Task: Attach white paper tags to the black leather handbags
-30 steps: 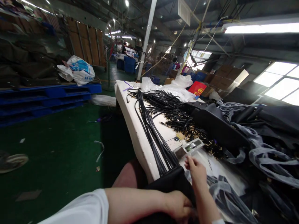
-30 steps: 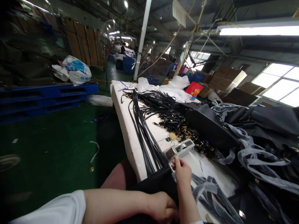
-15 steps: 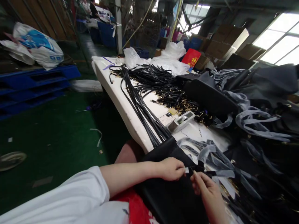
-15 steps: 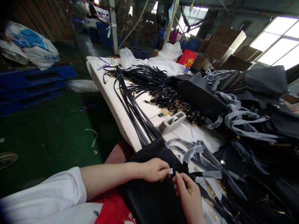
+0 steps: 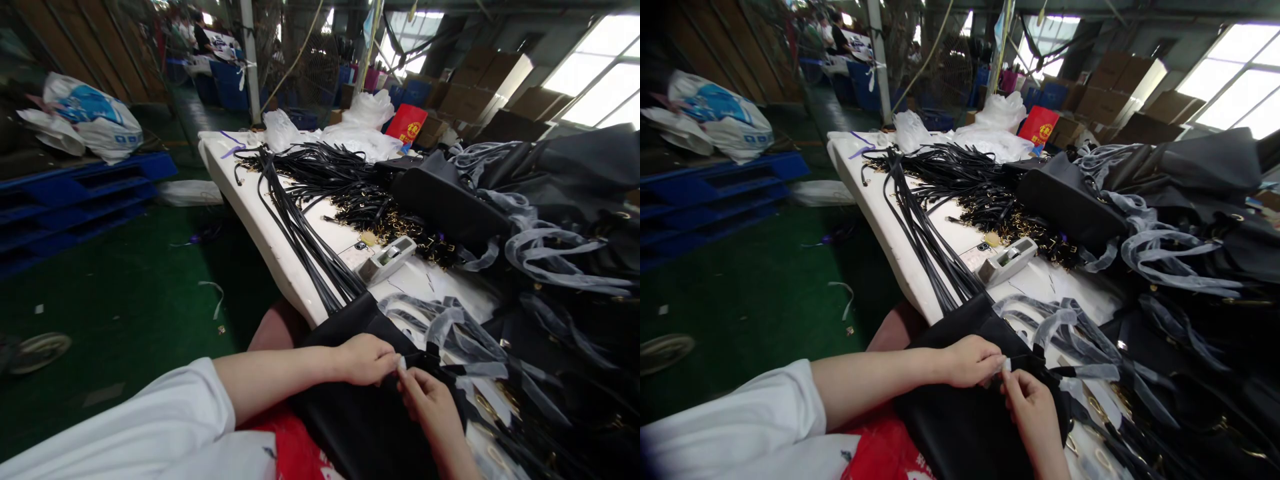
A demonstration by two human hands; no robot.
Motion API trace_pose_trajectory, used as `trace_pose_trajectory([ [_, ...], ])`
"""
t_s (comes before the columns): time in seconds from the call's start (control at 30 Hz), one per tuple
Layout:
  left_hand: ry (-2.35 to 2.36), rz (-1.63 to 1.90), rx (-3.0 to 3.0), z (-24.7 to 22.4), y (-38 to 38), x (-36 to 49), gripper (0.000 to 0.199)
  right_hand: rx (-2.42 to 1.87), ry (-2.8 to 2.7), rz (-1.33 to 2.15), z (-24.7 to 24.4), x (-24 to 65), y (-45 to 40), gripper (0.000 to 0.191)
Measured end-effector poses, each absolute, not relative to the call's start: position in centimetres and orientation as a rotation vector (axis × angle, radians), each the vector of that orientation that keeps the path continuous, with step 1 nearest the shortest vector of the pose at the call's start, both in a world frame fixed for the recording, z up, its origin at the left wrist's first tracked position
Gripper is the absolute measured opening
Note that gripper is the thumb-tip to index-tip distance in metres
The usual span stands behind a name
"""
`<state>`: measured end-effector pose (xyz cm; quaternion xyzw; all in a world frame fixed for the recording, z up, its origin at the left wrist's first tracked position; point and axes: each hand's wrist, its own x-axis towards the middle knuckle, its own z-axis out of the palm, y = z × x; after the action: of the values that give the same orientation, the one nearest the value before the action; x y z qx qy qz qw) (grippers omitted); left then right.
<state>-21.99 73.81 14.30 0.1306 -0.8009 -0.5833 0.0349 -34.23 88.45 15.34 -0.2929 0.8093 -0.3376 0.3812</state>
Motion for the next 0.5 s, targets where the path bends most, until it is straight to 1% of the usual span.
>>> trace_pose_trajectory([
  [0.13, -2.48, -1.798, 0.394, 14.5, 73.8, -22.1, 0.032, -0.732, 2.06, -0.863, 15.2, -34.5, 88.7, 0.053],
  [0.3, -2.428, -1.864, 0.463, 14.4, 74.1, -22.3, 0.041, -0.727, 2.06, -0.865, 15.0, -34.7, 88.8, 0.054],
  [0.4, -2.309, -2.026, 0.596, 14.2, 74.1, -22.7, 0.036, -0.754, 2.058, -0.856, 15.1, -34.6, 88.7, 0.053],
  [0.5, -2.165, -2.232, 0.668, 14.2, 73.7, -23.1, 0.035, -0.787, 1.978, -0.877, 15.0, -34.5, 88.9, 0.049],
])
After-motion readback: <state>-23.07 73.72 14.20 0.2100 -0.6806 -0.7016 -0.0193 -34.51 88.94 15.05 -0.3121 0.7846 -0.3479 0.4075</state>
